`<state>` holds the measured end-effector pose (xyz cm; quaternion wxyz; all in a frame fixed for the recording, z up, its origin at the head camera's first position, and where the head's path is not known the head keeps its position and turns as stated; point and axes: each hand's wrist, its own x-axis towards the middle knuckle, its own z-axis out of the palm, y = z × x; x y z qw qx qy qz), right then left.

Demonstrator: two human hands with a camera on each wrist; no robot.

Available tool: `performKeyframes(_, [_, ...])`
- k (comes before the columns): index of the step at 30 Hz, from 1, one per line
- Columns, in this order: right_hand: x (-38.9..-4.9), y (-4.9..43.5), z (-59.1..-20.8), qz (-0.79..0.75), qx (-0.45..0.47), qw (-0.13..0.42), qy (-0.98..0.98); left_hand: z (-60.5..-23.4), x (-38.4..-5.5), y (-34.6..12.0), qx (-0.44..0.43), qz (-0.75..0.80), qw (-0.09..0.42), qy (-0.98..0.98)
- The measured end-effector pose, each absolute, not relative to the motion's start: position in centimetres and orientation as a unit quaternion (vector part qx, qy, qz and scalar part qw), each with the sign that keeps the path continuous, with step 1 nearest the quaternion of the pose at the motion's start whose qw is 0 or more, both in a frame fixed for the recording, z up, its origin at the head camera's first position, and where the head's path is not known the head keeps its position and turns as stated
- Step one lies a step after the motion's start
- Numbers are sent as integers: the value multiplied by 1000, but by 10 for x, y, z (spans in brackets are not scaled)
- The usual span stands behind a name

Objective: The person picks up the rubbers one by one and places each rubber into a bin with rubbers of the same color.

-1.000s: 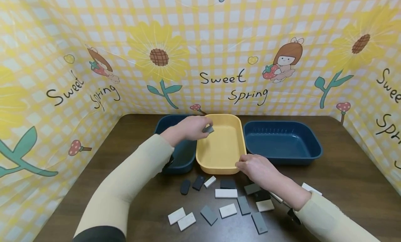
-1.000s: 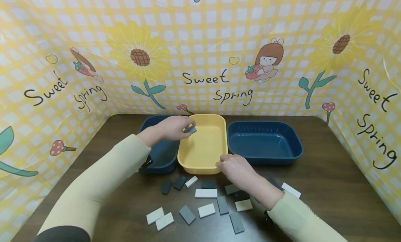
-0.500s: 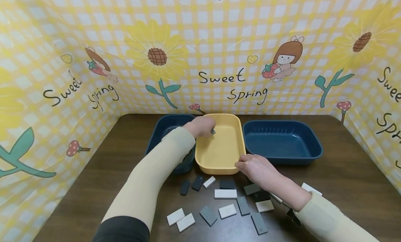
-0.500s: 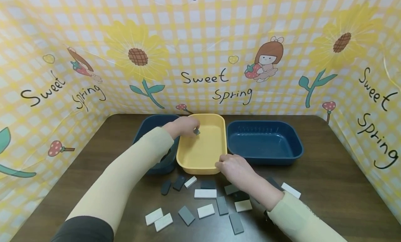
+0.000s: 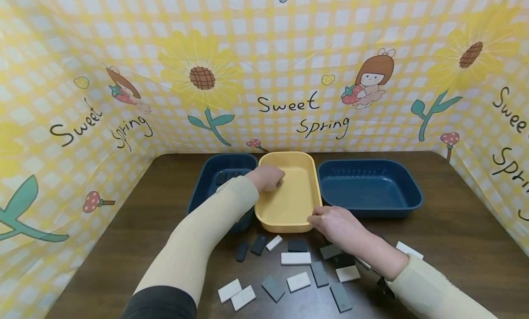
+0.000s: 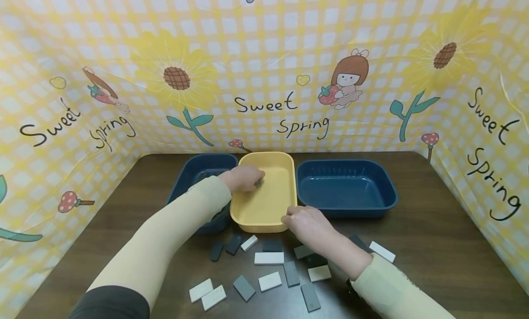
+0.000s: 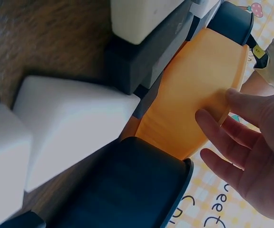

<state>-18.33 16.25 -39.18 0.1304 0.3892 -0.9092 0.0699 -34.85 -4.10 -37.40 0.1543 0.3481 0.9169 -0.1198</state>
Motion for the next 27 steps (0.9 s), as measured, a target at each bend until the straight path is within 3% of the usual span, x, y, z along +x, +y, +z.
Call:
performKeyframes(14, [-183,162,-392,75,384,120,-913,-370,-343,-42,337,-141,158,917])
performKeyframes(27, [-185,163,-393,78,375,108,-918,-373,-350,-38,322,-227,105,913])
